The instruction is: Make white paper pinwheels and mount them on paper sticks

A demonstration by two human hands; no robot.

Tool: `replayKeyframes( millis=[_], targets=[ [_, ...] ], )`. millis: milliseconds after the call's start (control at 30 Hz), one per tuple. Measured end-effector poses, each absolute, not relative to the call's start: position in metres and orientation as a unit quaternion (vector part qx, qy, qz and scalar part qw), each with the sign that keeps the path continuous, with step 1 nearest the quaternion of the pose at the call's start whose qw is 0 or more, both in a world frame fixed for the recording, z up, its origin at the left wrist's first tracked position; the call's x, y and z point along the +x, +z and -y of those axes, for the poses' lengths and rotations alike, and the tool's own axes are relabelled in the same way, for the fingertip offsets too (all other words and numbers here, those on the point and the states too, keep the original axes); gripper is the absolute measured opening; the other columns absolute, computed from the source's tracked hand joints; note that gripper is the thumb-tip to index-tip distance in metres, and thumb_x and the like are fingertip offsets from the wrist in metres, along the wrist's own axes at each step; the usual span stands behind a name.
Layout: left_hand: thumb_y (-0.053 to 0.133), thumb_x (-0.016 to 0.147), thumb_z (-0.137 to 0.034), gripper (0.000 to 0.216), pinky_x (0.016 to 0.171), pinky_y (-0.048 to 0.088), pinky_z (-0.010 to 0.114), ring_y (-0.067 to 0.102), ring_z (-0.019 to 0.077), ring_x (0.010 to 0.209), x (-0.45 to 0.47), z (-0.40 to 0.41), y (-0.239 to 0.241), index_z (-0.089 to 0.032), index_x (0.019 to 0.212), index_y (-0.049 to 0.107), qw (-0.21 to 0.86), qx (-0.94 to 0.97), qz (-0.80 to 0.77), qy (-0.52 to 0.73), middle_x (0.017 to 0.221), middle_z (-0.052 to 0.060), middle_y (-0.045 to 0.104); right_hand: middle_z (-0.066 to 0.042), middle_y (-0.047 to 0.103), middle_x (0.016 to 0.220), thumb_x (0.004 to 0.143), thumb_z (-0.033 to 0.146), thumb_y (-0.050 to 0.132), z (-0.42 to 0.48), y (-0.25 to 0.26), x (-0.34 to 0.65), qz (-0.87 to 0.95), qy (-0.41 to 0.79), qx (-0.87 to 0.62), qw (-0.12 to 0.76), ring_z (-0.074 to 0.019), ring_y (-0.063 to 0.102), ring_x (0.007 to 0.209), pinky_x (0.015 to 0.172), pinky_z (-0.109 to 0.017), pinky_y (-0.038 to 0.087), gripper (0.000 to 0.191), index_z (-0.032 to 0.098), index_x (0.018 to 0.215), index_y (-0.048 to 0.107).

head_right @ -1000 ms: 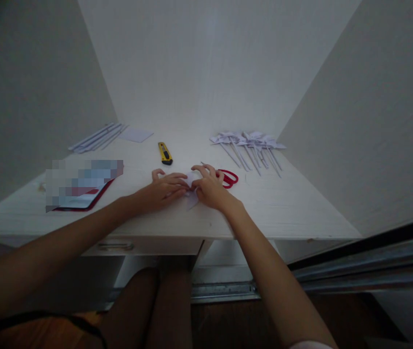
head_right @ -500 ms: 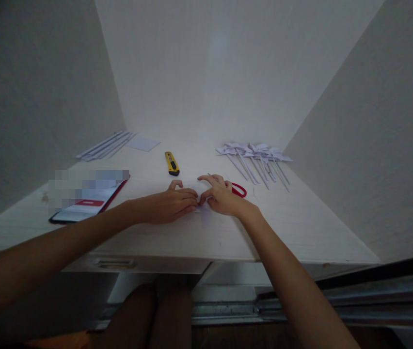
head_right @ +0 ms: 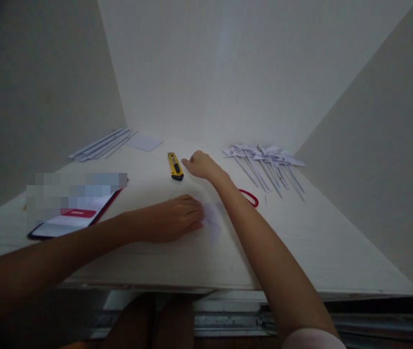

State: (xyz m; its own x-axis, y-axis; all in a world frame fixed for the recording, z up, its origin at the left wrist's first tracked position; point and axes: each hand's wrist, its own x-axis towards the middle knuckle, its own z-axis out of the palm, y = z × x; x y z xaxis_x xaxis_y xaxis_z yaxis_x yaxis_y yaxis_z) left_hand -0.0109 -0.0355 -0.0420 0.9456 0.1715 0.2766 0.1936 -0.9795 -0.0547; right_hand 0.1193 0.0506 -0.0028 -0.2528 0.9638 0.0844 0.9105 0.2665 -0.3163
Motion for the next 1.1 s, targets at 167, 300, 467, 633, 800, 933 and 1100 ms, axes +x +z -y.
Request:
replayKeyframes(
  millis=[167,300,467,633,800,933,1100],
  targets=[
    [0.04,0.092,-0.028,0.029,0.092,0.037,0.036,0.057,0.0231,0.098,-0.011,0.036,-0.044,-0.007,0.098,0.059,0.04,-0.982,0.089,-0.162,0.099,0.014,0.064,-0.021,0.065,0.097,0.067,0.039,0.067,-0.078,-0.026,0.064,0.763,0.099,-0.633,0.082,-0.0305,0.06,0.094,0.075,-0.039,0.046,0.038,0.011,0.093,0.062],
    [0.04,0.091,-0.031,0.029,0.088,0.038,0.037,0.059,0.023,0.092,-0.014,0.036,-0.047,-0.009,0.092,0.06,0.054,-0.981,0.092,-0.165,0.093,0.013,0.065,-0.017,0.067,0.082,0.068,0.017,0.064,-0.082,-0.021,0.061,0.757,0.126,-0.633,0.103,-0.024,0.064,0.076,0.066,-0.033,0.049,0.023,0.012,0.09,0.059],
    [0.04,0.092,-0.032,0.029,0.083,0.039,0.035,0.058,0.0205,0.083,-0.016,0.039,-0.044,-0.011,0.083,0.059,0.055,-0.982,0.093,-0.154,0.084,0.01,0.064,0.002,0.055,0.052,0.076,0.02,0.058,-0.059,-0.005,0.117,0.753,0.273,-0.543,0.251,-0.0107,0.05,0.04,0.041,-0.023,0.039,0.016,0.018,0.086,0.047],
    [0.042,0.091,-0.032,0.027,0.084,0.038,0.035,0.058,0.0206,0.084,-0.015,0.04,-0.045,-0.011,0.084,0.059,0.058,-0.981,0.097,-0.156,0.082,0.01,0.064,0.003,0.054,0.066,0.079,0.037,0.055,-0.013,-0.014,0.163,0.682,0.479,-0.405,0.377,-0.0082,0.052,0.053,0.051,-0.022,0.041,0.023,0.018,0.091,0.048],
    [0.043,0.091,-0.031,0.026,0.085,0.038,0.036,0.058,0.0199,0.084,-0.015,0.039,-0.049,-0.012,0.083,0.058,0.065,-0.976,0.097,-0.184,0.082,0.01,0.064,0.003,0.055,0.066,0.074,0.041,0.061,0.001,-0.025,0.169,0.613,0.469,-0.403,0.492,-0.007,0.051,0.049,0.05,-0.022,0.039,0.028,0.016,0.085,0.054],
    [0.042,0.091,-0.029,0.024,0.088,0.036,0.037,0.058,0.0203,0.089,-0.014,0.04,-0.049,-0.012,0.088,0.058,0.059,-0.977,0.103,-0.177,0.085,0.01,0.064,0.005,0.05,0.055,0.074,0.048,0.059,-0.004,-0.023,0.177,0.565,0.428,-0.424,0.564,-0.005,0.043,0.038,0.039,-0.02,0.03,0.034,0.015,0.079,0.055],
    [0.04,0.092,-0.028,0.025,0.091,0.036,0.037,0.057,0.0204,0.092,-0.014,0.04,-0.047,-0.011,0.09,0.058,0.056,-0.981,0.106,-0.15,0.089,0.01,0.064,0.005,0.048,0.047,0.072,0.05,0.061,-0.006,-0.019,0.184,0.52,0.423,-0.437,0.6,-0.0045,0.04,0.032,0.034,-0.02,0.025,0.036,0.014,0.069,0.055]
  ],
)
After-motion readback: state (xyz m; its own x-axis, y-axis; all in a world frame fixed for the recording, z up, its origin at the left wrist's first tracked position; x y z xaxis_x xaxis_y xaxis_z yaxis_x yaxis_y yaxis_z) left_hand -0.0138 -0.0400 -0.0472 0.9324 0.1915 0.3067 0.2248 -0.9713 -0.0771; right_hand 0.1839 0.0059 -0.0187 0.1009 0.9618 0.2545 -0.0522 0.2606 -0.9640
